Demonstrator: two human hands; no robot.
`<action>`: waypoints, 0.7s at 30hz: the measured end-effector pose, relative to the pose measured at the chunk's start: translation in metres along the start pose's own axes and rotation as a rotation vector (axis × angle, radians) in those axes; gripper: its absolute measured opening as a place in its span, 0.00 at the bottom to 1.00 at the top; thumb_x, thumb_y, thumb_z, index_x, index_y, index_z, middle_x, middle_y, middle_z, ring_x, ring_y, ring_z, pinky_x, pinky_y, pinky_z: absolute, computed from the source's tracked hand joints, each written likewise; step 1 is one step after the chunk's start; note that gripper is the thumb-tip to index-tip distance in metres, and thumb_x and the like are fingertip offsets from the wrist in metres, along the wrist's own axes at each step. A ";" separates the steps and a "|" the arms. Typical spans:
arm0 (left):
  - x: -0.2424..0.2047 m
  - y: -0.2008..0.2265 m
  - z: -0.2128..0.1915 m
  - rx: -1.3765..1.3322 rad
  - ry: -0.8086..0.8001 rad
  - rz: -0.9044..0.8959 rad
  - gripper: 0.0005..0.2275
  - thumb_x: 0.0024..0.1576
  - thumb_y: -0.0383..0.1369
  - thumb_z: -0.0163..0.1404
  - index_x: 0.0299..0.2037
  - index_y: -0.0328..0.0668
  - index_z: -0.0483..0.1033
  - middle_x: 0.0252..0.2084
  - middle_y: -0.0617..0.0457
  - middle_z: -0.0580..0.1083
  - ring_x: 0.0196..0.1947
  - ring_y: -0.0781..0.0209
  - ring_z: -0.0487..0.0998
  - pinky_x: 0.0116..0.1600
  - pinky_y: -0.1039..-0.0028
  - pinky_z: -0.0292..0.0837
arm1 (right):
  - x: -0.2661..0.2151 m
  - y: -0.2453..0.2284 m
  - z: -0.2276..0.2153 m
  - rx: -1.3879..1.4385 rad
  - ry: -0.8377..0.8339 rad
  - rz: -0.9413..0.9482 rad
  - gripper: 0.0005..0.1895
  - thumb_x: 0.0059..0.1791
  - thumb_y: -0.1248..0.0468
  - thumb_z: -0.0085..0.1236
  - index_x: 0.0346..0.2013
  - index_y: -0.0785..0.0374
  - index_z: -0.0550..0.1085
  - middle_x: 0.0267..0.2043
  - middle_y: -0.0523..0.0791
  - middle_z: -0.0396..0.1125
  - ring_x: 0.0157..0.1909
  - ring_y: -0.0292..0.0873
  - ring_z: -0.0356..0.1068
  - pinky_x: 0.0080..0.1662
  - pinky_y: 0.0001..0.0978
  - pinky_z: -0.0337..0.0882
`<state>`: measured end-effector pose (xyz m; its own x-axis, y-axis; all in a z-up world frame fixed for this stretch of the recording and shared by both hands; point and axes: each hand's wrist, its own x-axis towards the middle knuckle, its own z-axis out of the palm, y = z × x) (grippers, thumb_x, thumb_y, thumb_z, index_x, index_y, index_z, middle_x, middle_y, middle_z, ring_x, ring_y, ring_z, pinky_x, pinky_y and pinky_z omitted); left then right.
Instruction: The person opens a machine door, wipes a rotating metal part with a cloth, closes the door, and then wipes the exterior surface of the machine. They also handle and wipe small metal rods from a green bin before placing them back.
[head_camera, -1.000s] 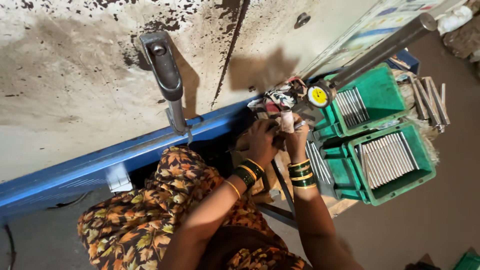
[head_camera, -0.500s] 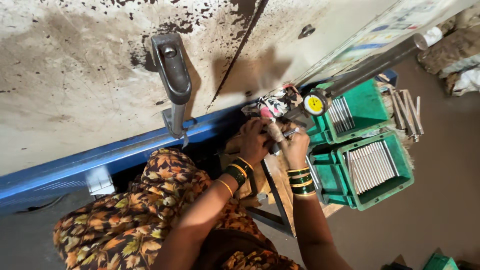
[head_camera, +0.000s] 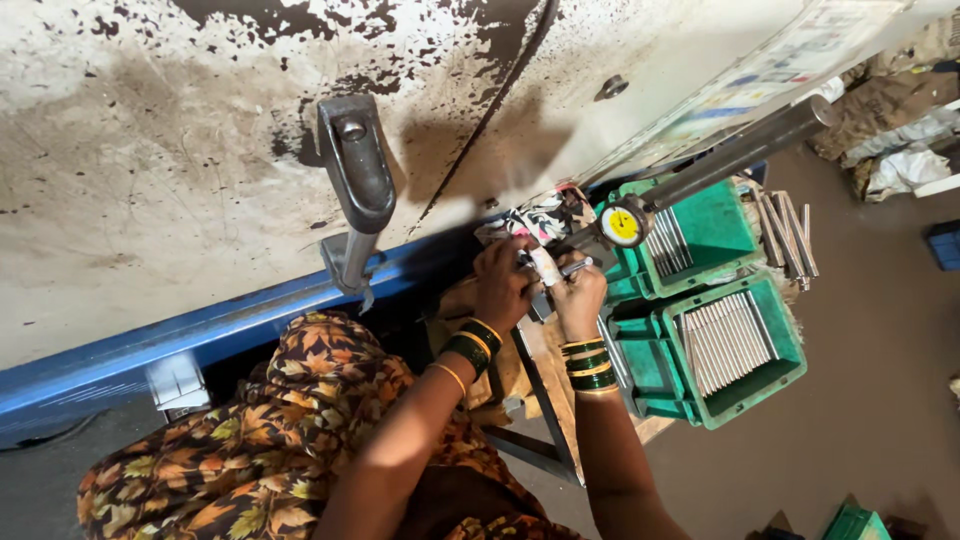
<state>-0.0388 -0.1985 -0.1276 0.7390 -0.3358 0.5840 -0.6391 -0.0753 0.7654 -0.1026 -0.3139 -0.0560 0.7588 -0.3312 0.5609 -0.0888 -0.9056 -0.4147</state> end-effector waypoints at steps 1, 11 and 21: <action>0.001 0.000 0.001 -0.012 0.007 -0.009 0.08 0.40 0.30 0.65 0.30 0.48 0.83 0.61 0.54 0.69 0.65 0.46 0.63 0.67 0.52 0.53 | 0.001 -0.001 0.000 0.001 -0.003 0.019 0.13 0.45 0.63 0.69 0.26 0.67 0.73 0.23 0.48 0.66 0.26 0.49 0.68 0.32 0.37 0.67; 0.009 -0.005 0.006 0.004 0.026 0.007 0.09 0.38 0.31 0.65 0.30 0.48 0.83 0.61 0.50 0.67 0.65 0.44 0.61 0.65 0.49 0.53 | 0.007 0.003 0.005 0.006 0.023 0.018 0.16 0.48 0.60 0.69 0.26 0.67 0.72 0.24 0.49 0.65 0.26 0.50 0.66 0.32 0.38 0.66; 0.013 -0.005 0.007 -0.022 -0.008 -0.033 0.09 0.40 0.30 0.65 0.31 0.48 0.83 0.58 0.53 0.67 0.66 0.46 0.61 0.66 0.49 0.52 | 0.008 0.016 0.014 -0.029 0.059 0.044 0.14 0.46 0.59 0.70 0.30 0.67 0.77 0.24 0.51 0.68 0.26 0.52 0.70 0.31 0.40 0.67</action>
<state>-0.0275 -0.2088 -0.1254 0.7577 -0.3412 0.5563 -0.6096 -0.0660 0.7899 -0.0895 -0.3275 -0.0683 0.7145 -0.3854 0.5839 -0.1408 -0.8967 -0.4196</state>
